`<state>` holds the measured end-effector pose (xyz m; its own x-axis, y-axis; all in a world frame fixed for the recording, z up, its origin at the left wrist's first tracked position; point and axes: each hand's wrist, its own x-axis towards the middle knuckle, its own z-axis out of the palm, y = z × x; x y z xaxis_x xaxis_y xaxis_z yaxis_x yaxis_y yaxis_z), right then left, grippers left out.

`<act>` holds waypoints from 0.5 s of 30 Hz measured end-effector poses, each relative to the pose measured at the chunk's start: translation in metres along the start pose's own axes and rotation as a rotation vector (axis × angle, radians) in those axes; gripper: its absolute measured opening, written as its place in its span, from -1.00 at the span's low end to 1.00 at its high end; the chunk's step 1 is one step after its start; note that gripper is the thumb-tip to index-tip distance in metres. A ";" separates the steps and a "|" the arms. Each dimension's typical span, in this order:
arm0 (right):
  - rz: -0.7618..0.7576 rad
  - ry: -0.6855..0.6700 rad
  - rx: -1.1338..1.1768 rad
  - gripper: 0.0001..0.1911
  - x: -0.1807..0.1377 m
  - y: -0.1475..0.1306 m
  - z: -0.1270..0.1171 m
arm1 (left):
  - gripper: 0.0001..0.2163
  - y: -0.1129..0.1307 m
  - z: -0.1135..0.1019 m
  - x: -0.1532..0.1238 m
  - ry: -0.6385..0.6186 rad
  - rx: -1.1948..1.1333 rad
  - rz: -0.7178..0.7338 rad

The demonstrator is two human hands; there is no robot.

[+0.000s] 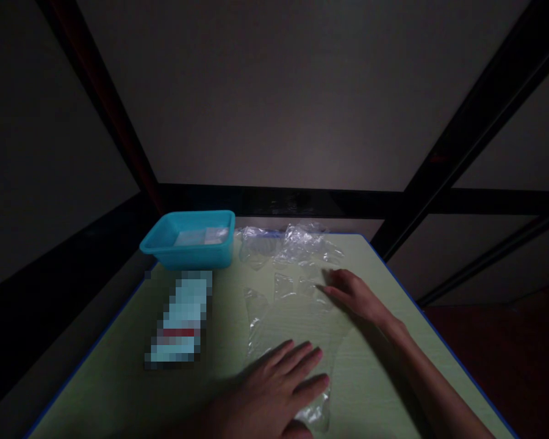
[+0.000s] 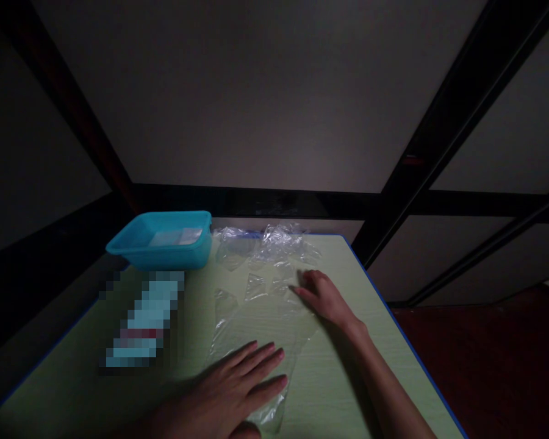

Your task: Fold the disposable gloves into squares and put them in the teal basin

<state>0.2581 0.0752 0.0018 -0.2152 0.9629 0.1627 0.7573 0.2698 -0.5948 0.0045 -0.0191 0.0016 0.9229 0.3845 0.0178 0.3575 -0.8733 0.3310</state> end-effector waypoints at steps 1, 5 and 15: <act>0.030 -0.016 0.012 -0.65 0.000 0.002 -0.002 | -0.45 0.000 -0.001 0.000 -0.005 -0.005 -0.003; 0.071 -0.127 0.169 -0.73 -0.001 -0.001 0.003 | -0.45 0.002 -0.004 -0.001 -0.007 -0.002 -0.008; 0.081 -0.220 0.357 -0.78 -0.001 -0.021 0.008 | -0.47 0.001 -0.005 -0.001 -0.013 -0.048 -0.012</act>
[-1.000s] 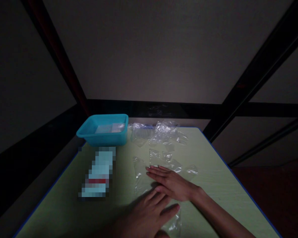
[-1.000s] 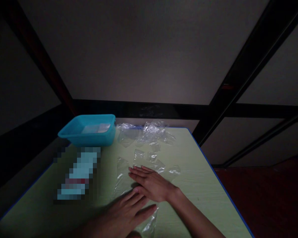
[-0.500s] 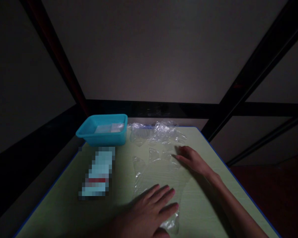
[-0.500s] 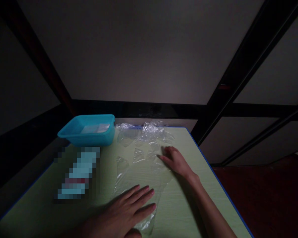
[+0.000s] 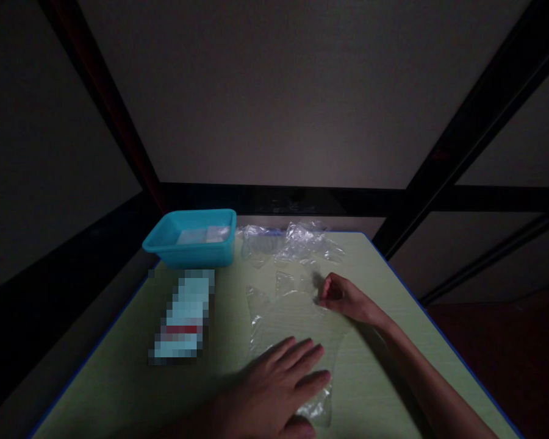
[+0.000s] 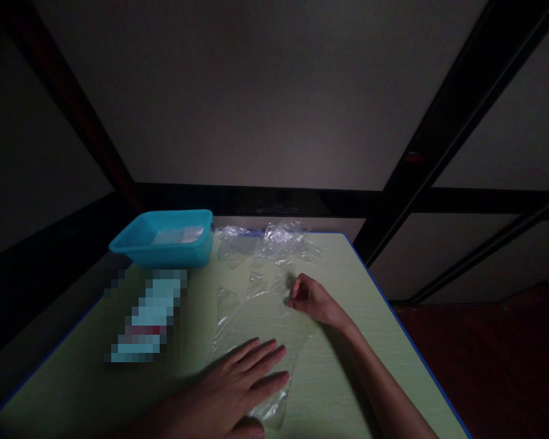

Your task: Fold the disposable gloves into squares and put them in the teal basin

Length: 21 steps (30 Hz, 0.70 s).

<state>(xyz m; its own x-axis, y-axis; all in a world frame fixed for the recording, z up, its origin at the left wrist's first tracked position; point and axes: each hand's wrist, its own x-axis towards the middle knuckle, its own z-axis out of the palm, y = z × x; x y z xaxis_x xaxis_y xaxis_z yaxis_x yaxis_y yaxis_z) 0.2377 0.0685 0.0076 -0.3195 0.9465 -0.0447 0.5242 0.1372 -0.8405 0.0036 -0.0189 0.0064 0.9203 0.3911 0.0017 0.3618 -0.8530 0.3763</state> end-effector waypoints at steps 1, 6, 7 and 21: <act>0.008 0.039 -0.027 -0.75 0.000 0.002 -0.001 | -0.47 0.000 0.000 0.000 0.000 -0.006 -0.003; 0.076 0.224 -0.388 -0.78 -0.004 0.009 -0.002 | -0.47 0.001 -0.001 0.000 -0.006 -0.020 -0.004; 0.086 0.220 -0.409 -0.80 -0.004 0.010 -0.001 | -0.47 0.001 -0.002 0.000 -0.005 -0.019 -0.003; -0.028 0.024 0.052 -0.73 -0.001 -0.004 0.003 | -0.46 0.001 0.001 0.000 0.007 0.009 -0.003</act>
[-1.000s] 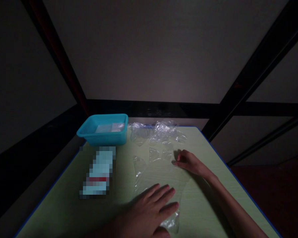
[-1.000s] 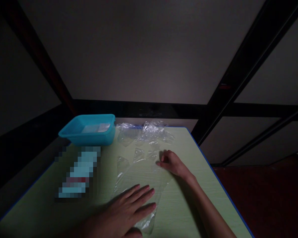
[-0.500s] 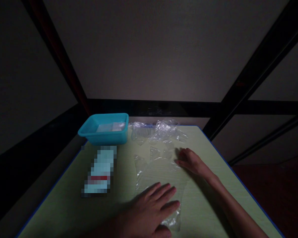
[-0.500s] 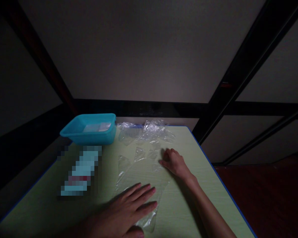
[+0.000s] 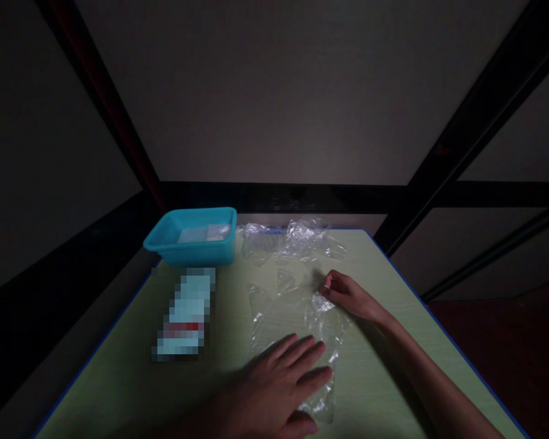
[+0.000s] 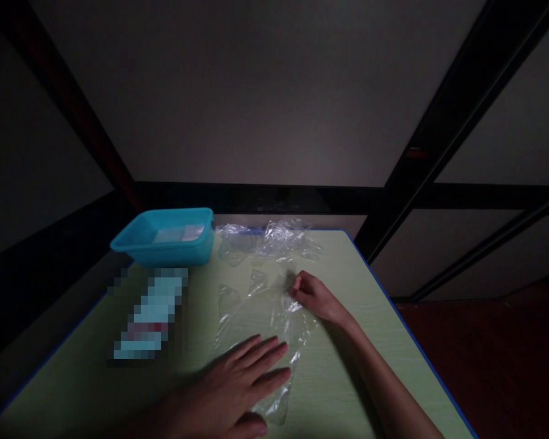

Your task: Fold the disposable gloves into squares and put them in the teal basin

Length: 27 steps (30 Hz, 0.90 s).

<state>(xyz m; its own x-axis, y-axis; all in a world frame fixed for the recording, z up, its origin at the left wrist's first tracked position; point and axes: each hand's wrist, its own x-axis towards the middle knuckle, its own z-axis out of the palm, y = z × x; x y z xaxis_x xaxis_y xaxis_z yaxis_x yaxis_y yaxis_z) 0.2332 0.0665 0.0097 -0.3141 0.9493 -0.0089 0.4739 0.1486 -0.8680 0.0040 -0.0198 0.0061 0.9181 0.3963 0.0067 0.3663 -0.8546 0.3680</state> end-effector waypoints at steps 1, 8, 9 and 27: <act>0.008 -0.011 0.071 -0.70 0.000 -0.001 0.001 | -0.46 0.000 0.000 0.000 0.001 0.003 0.001; 0.100 0.041 0.274 -0.53 0.004 0.005 0.003 | -0.45 0.001 -0.001 0.000 0.008 -0.001 -0.004; 0.107 0.060 0.279 -0.51 0.004 0.006 0.002 | -0.46 0.001 -0.001 0.000 0.010 -0.004 -0.007; 0.100 0.502 0.239 -0.36 0.006 0.021 -0.036 | -0.42 0.001 -0.001 0.001 -0.032 -0.014 -0.014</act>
<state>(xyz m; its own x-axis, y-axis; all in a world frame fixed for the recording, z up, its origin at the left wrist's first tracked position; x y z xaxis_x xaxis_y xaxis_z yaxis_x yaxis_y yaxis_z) 0.2709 0.0854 0.0097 0.1802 0.9795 0.0900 0.2630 0.0402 -0.9640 0.0050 -0.0205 0.0075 0.9174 0.3969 -0.0276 0.3768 -0.8443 0.3810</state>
